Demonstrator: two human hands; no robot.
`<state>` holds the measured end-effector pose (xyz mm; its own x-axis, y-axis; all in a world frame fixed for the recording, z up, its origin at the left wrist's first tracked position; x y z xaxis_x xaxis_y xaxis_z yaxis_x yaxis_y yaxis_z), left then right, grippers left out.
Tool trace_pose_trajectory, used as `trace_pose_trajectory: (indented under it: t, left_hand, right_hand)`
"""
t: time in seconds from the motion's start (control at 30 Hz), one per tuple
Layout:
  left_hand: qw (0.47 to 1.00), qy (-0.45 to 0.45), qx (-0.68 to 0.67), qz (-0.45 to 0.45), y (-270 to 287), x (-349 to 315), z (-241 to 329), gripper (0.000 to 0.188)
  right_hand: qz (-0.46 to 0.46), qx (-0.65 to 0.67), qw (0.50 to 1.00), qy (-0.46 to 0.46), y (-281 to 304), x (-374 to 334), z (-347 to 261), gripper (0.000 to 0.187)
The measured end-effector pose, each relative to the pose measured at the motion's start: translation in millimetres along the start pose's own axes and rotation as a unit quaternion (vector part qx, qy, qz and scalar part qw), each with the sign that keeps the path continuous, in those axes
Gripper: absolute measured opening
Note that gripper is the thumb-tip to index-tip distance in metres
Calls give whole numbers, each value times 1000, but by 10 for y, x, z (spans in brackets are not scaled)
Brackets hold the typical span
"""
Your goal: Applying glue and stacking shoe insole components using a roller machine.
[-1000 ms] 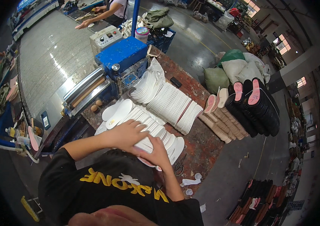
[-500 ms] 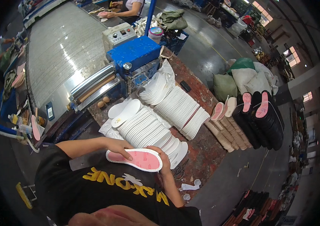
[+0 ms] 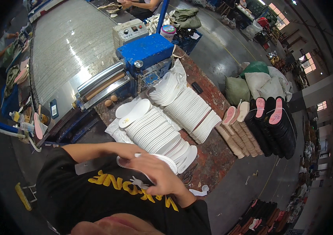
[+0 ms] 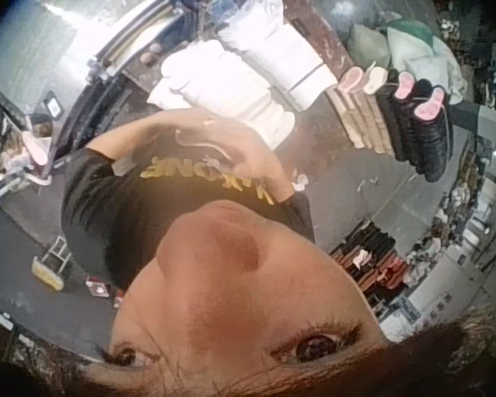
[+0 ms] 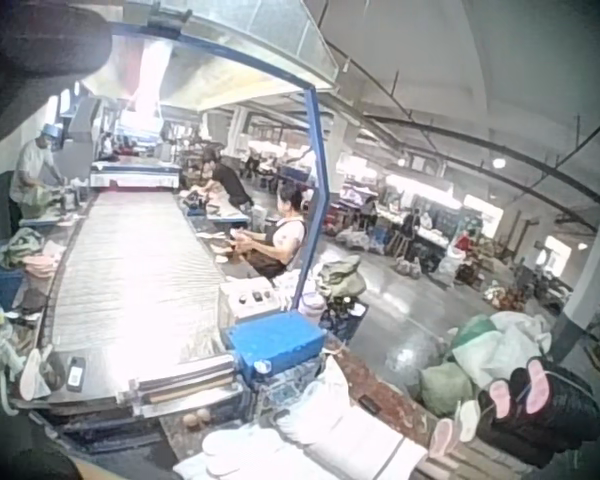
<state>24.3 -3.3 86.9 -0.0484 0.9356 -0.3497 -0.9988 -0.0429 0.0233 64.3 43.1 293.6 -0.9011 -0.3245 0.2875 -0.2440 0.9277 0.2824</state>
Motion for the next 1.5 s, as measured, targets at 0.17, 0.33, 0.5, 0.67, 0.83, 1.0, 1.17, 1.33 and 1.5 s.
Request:
trace_pose_trajectory:
  t: [0.17, 0.33, 0.5, 0.67, 0.83, 1.0, 1.17, 1.33, 1.5]
  left_hand:
    - [988, 41, -146, 34, 269, -20, -141, 46]
    - [875, -5, -459, 155, 686, -302, -86, 52]
    - [692, -233, -678, -90, 380, -253, 644, 50]
    - [675, -133, -718, -104, -80, -17, 587, 48]
    - [844, -98, -527, 8, -38, 44, 137, 37]
    - [809, 36, -542, 226, 308, 8, -404, 42]
    - [791, -152, -454, 383, 751, -355, -30, 67]
    - [765, -292, -302, 488, 769, -583, 704, 83]
    - [773, -256, -267, 515, 745, -579, 962, 80]
  right_hand:
    - [10, -13, 995, 102, 108, 11, -265, 72]
    - [480, -19, 877, -15, 1006, -525, 164, 36]
    - [348, 156, 917, -115, 791, -226, 993, 89]
    - [199, 292, 906, -233, 222, -103, 1364, 97]
    - [115, 329, 882, -317, -17, -201, 1423, 93]
    - [238, 321, 884, -242, 91, -199, 1454, 95]
    - [293, 342, 858, -247, 10, -232, 1624, 85]
    - [325, 215, 897, -206, -52, -104, 1575, 86]
    - [347, 62, 923, -154, -26, -37, 1247, 97]
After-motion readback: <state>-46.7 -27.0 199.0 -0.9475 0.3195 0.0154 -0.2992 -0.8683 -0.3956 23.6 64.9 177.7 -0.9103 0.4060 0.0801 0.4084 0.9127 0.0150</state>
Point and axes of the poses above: each hand's wrist, its own x-axis towards the middle knuckle, its own y-axis out of the back of the hand, z = x × y, the point moved 8 cm from there along x, towards the middle knuckle, and after that the axes turned 10 degrees about z, right-handed, at the moved point
